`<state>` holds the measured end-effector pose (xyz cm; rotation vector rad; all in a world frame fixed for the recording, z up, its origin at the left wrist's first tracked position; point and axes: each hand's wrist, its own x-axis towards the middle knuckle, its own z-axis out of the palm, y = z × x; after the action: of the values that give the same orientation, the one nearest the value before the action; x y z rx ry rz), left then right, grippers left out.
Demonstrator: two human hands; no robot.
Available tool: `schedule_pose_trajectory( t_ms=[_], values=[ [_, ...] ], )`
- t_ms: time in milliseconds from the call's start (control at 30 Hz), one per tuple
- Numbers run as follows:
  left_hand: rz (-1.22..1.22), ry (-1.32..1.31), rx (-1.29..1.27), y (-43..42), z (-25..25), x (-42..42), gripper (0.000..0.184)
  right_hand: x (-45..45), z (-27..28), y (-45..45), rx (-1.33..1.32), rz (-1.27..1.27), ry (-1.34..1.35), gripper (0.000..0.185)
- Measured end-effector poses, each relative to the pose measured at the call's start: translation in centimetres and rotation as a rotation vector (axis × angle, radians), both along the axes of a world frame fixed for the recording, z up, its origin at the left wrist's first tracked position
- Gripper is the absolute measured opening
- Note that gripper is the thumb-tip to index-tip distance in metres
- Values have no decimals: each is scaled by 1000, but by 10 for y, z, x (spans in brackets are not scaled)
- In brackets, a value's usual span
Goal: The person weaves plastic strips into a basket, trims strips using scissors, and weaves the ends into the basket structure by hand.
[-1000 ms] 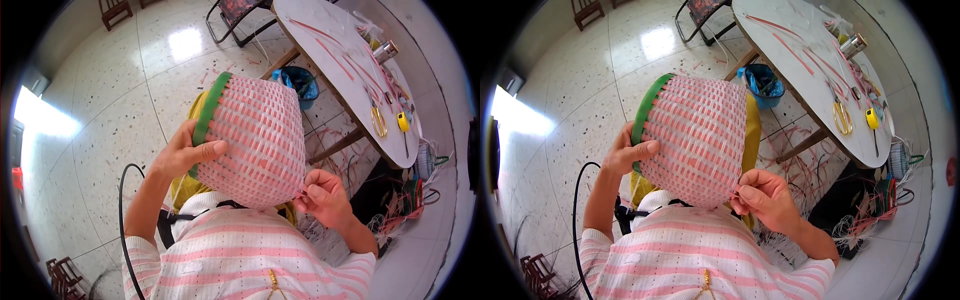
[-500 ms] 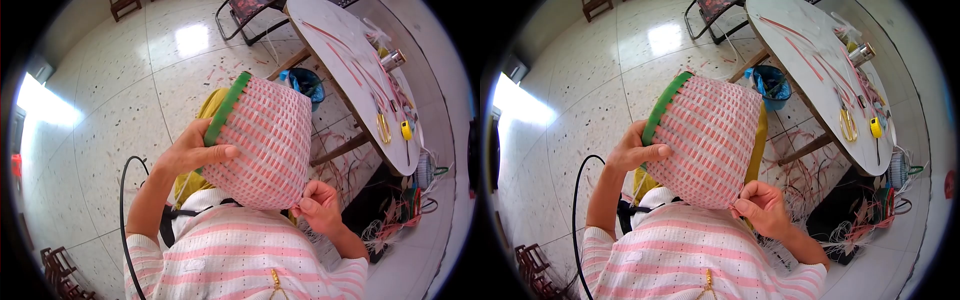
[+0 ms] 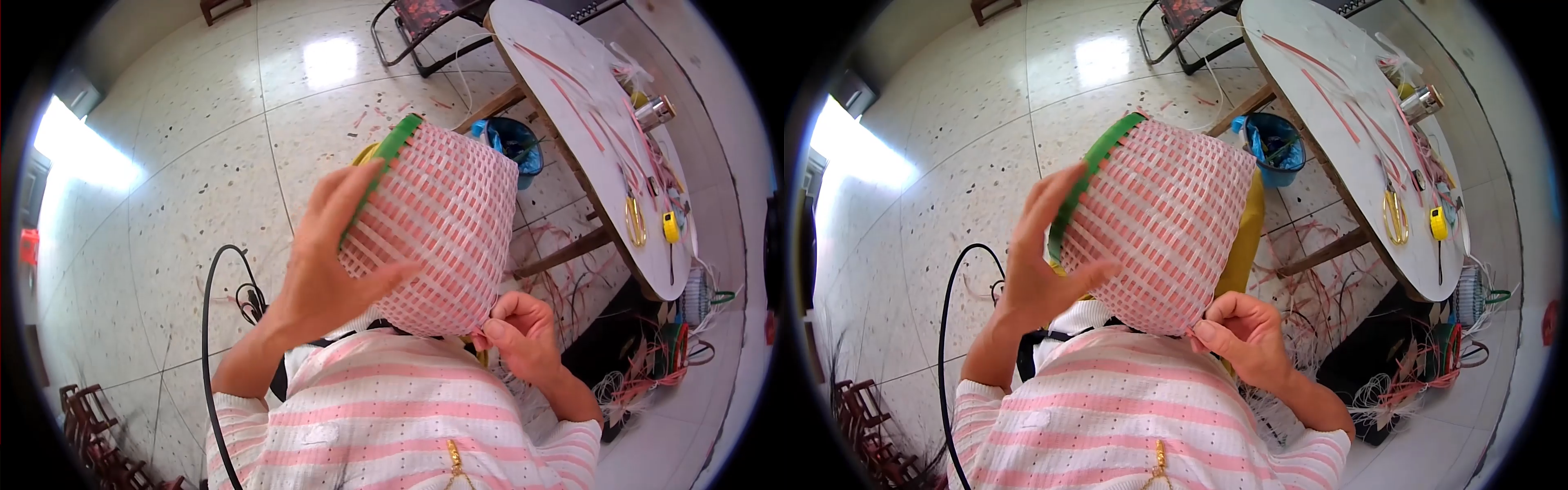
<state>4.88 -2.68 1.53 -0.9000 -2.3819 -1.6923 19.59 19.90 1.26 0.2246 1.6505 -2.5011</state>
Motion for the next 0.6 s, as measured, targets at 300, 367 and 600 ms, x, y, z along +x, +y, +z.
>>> schedule_pose_trajectory(
  t_ms=[300,367,600],
  values=[
    [62,172,-155,13,9,17,83,-3,8,4,91,60,-35,9],
    [76,196,-179,17,10,20,82,-3,7,6,94,74,-44,9],
    [156,322,-297,30,12,30,78,-2,4,9,95,92,-65,10]
  ],
)
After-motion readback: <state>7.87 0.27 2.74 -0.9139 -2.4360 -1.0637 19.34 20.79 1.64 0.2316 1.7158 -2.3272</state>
